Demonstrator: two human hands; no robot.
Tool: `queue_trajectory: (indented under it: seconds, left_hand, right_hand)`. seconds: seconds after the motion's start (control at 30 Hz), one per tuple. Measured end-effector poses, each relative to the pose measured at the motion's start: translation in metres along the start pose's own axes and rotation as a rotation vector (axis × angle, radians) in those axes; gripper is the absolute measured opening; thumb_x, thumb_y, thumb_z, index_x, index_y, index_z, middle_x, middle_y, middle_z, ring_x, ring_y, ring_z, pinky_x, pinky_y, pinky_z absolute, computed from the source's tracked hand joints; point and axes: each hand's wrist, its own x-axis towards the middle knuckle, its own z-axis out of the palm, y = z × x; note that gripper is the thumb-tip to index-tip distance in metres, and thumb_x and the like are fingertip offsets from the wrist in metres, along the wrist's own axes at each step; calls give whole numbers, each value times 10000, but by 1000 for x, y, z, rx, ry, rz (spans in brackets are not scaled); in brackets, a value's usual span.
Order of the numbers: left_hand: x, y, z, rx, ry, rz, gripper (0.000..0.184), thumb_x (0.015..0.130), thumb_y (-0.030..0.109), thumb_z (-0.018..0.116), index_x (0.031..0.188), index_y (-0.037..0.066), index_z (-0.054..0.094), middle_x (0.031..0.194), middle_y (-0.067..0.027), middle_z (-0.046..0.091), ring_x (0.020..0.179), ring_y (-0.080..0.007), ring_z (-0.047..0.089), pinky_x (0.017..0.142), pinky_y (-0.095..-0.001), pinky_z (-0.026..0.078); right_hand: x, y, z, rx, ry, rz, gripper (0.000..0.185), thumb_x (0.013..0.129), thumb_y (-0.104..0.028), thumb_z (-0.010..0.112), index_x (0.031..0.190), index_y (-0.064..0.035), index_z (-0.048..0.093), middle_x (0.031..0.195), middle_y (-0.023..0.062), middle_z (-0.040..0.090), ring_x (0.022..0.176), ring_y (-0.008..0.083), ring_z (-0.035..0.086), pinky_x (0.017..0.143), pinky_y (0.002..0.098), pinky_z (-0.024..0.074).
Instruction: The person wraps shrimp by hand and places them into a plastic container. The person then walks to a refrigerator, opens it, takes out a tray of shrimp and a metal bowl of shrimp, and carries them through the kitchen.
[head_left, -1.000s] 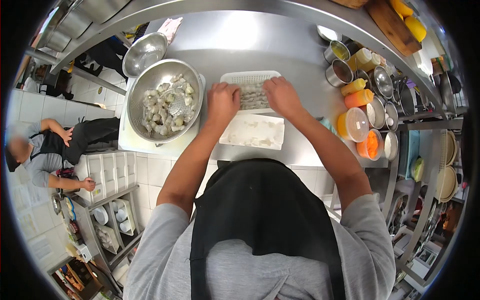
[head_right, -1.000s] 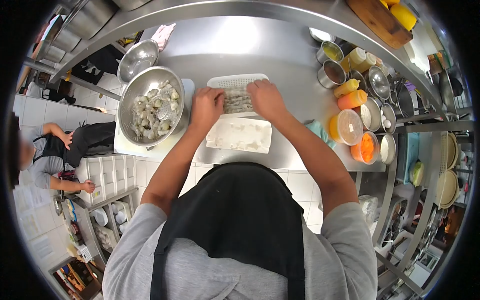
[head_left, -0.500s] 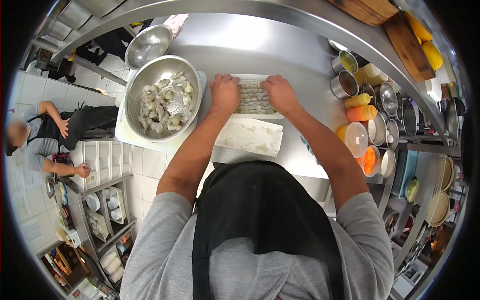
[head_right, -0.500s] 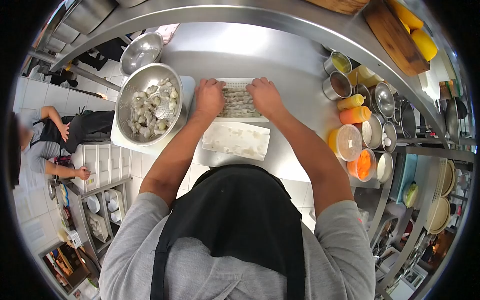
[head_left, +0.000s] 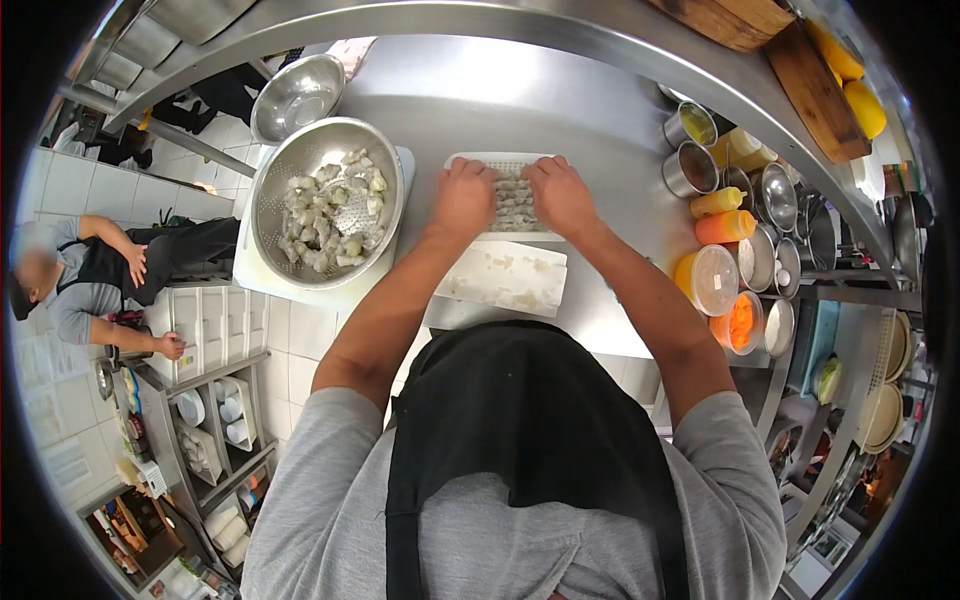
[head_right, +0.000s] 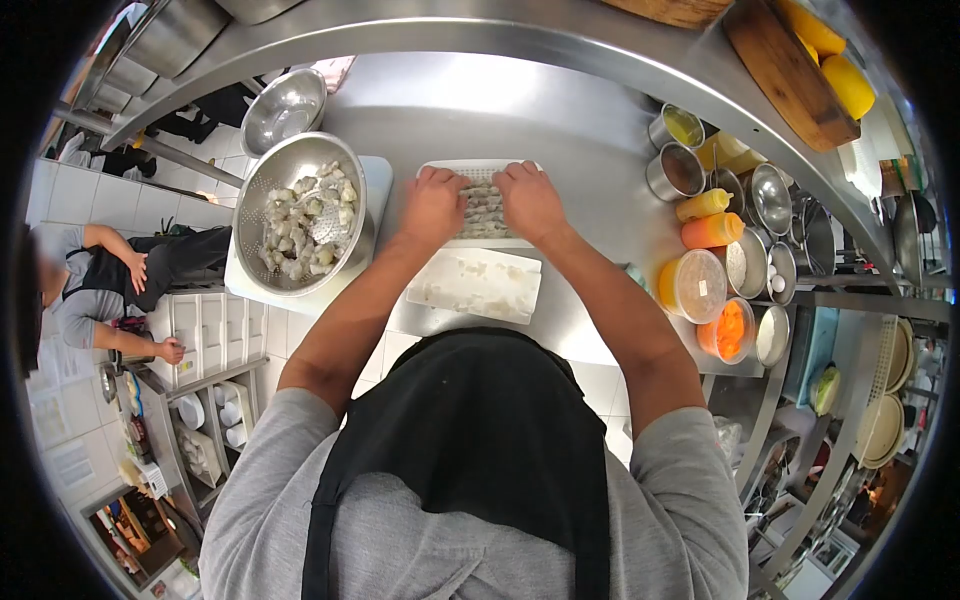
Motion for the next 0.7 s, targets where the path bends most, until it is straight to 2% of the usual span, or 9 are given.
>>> queue_trajectory:
  seconds: [0.1,0.2,0.4,0.5,0.7]
  left_hand:
    - [5,12,8,-6,-62,-12,404,815,102,751,1219,131,757,1175,-66,706,1236,-292,558,994,-504,421]
    - [11,16,9,114,-235,-103,421,825,127,736,1246,126,729,1225,-78,690,1264,-302,531,1000,-501,392]
    - [12,15,15,56,-228,-111,368,824,141,732,1190,101,717,1239,-90,657,1255,-326,520,1003,-506,375]
    - [11,13,12,19,-215,-92,374,822,135,727,1196,110,720,1218,-94,654,1258,-326,519,994,-505,375]
    - [10,11,7,30,-230,-61,360,826,129,720,1186,127,736,1175,-89,674,1256,-317,540,984,-510,383]
  right_hand:
    - [2,-6,4,-70,-30,36,298,838,-31,670,1125,-78,733,1126,94,674,1183,312,594,1008,470,507]
    - [3,-11,4,-99,-95,78,318,831,-31,670,1140,-81,724,1159,96,664,1199,315,578,1010,488,498]
    - [11,-16,-1,-89,-193,27,335,836,-10,644,1156,-72,718,1193,100,649,1202,335,561,1017,484,483]
    - [12,-20,4,-149,-171,22,267,818,-29,670,1079,-72,711,1173,101,648,1204,329,555,1003,490,467]
    - [18,-26,2,-270,-239,20,271,801,-84,704,1072,-90,719,1163,92,661,1214,318,556,1005,490,453]
